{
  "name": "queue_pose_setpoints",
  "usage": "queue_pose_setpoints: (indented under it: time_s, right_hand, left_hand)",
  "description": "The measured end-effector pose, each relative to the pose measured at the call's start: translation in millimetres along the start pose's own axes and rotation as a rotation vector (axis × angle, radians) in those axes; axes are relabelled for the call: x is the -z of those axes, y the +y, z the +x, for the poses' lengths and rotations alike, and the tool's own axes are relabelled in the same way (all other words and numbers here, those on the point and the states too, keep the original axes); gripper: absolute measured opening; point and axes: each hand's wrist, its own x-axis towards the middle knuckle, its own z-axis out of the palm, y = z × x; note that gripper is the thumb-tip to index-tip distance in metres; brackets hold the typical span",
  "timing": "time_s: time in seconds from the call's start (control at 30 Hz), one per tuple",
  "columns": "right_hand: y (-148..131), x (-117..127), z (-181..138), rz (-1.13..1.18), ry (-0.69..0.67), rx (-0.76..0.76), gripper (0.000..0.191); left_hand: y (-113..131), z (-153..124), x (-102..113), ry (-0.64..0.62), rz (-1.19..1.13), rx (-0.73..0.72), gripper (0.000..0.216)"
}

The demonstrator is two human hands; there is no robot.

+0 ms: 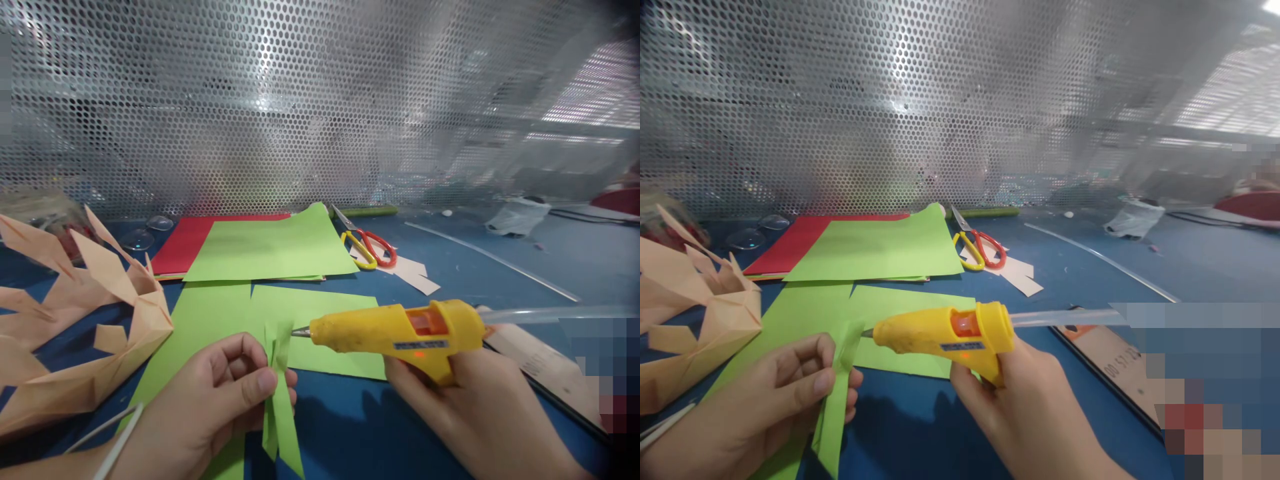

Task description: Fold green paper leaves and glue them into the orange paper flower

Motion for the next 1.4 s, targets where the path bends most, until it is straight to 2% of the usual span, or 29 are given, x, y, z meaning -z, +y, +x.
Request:
queue_pose_setpoints:
  time_s: [0.17, 0.47, 0.57, 0.73, 0.87, 0.97, 1.1, 1.4]
  right_hand:
    - [0.2, 0.6, -3.1, -0.034, 0.017, -0.024, 0.029]
    - [-4.8, 0.7, -3.4, 0.094, -0.004, -0.374, 0.036]
    - [-6.3, 0.6, -3.3, 0.106, -0.014, -0.328, 0.033]
    - [-4.8, -2.5, -1.6, 0.075, -0.002, -0.035, 0.025]
    - [-1.7, -2.0, 2.1, 0.086, -0.036, 0.082, 0.019]
    - [-0.2, -0.9, 3.9, 0.058, -0.035, 0.100, 0.021]
    - [-0.1, 0.1, 4.0, -0.009, 0.055, 0.086, 0.029]
    - [0.9, -1.1, 3.1, -0.002, 0.054, -0.018, 0.034]
  left_hand:
    - [-0.6, 0.9, 0.7, -0.008, -0.018, 0.005, 0.050]
    - [2.5, 1.4, -3.1, 0.010, -0.083, 0.007, 0.046]
    - [0.8, 2.3, -1.6, 0.003, -0.075, -0.005, 0.047]
    - [-3.4, 4.7, 2.7, -0.012, -0.061, -0.019, 0.048]
    - [-4.0, 5.2, 3.7, -0.024, -0.053, -0.024, 0.048]
    - [-2.2, 3.4, 2.3, -0.014, -0.036, -0.009, 0.048]
    - [0.3, 0.8, 0.0, 0.003, -0.010, 0.010, 0.048]
    - [0.2, 1.2, -0.3, -0.014, -0.034, 0.014, 0.047]
